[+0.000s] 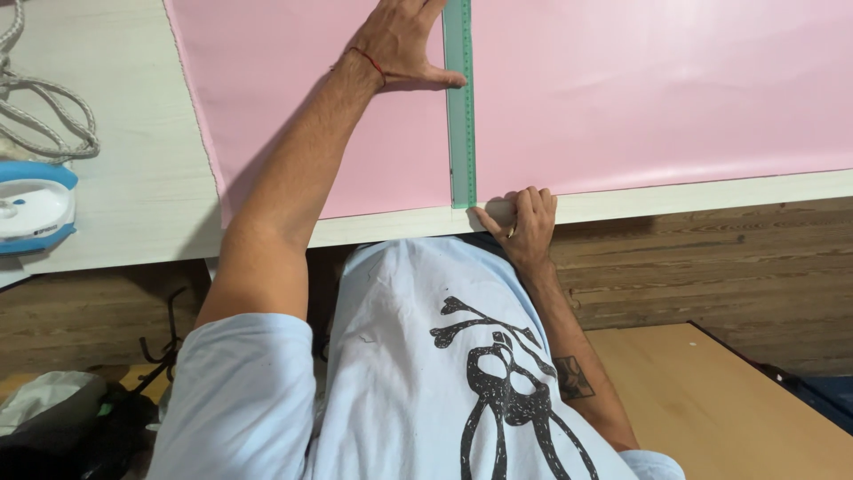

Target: Measuring and cutting segments of pink leather material using a ruler and scissors.

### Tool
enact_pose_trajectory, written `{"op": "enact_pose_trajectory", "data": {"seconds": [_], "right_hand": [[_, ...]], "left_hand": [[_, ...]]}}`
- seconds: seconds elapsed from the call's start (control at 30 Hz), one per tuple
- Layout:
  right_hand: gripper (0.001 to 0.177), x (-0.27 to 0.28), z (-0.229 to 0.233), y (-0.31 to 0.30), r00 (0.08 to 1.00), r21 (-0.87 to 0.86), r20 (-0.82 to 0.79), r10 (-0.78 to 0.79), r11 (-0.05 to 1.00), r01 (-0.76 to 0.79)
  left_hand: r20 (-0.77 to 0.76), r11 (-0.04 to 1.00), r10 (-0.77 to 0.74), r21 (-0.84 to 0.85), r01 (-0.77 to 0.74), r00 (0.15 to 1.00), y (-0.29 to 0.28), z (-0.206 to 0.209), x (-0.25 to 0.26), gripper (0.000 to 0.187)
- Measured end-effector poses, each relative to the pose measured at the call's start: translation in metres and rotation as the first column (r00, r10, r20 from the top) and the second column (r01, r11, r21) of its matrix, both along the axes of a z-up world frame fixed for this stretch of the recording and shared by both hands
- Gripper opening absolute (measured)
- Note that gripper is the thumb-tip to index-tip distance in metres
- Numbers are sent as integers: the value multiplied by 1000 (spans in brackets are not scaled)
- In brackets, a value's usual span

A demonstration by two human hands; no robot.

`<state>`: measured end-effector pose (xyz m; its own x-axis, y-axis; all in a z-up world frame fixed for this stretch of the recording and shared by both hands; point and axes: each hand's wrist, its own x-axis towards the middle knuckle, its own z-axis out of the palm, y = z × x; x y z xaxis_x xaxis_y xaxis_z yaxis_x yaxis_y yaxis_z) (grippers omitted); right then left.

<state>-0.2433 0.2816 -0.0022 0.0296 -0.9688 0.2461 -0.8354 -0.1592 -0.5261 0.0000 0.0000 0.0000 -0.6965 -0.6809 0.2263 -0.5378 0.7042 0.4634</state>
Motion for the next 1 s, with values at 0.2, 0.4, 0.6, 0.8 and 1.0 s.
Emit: {"op": "enact_pose_trajectory", "data": {"seconds": [0.2, 0.4, 0.6, 0.8, 1.0], "right_hand": [[50, 1, 14, 2, 1000, -15, 13, 20, 1000, -20], [24, -19, -1, -25, 946, 39, 314, -80, 997, 72], [22, -21, 20, -151, 589, -48, 805, -67, 983, 177], [16, 11, 28, -283, 318, 96, 940, -124, 990, 102], [16, 27, -33, -355, 498, 192, 849, -174, 981, 15]], "left_hand": [[47, 1000, -6, 24, 4, 999, -1, 5, -1, 119], [178, 999, 25, -49, -17, 984, -5, 27, -2, 130], [170, 995, 55, -91, -39, 984, -3, 24, -3, 128], [150, 986, 79, -158, -55, 985, -4, 24, -2, 128], [216, 997, 82, -34, -76, 973, -8, 22, -5, 124]]}}
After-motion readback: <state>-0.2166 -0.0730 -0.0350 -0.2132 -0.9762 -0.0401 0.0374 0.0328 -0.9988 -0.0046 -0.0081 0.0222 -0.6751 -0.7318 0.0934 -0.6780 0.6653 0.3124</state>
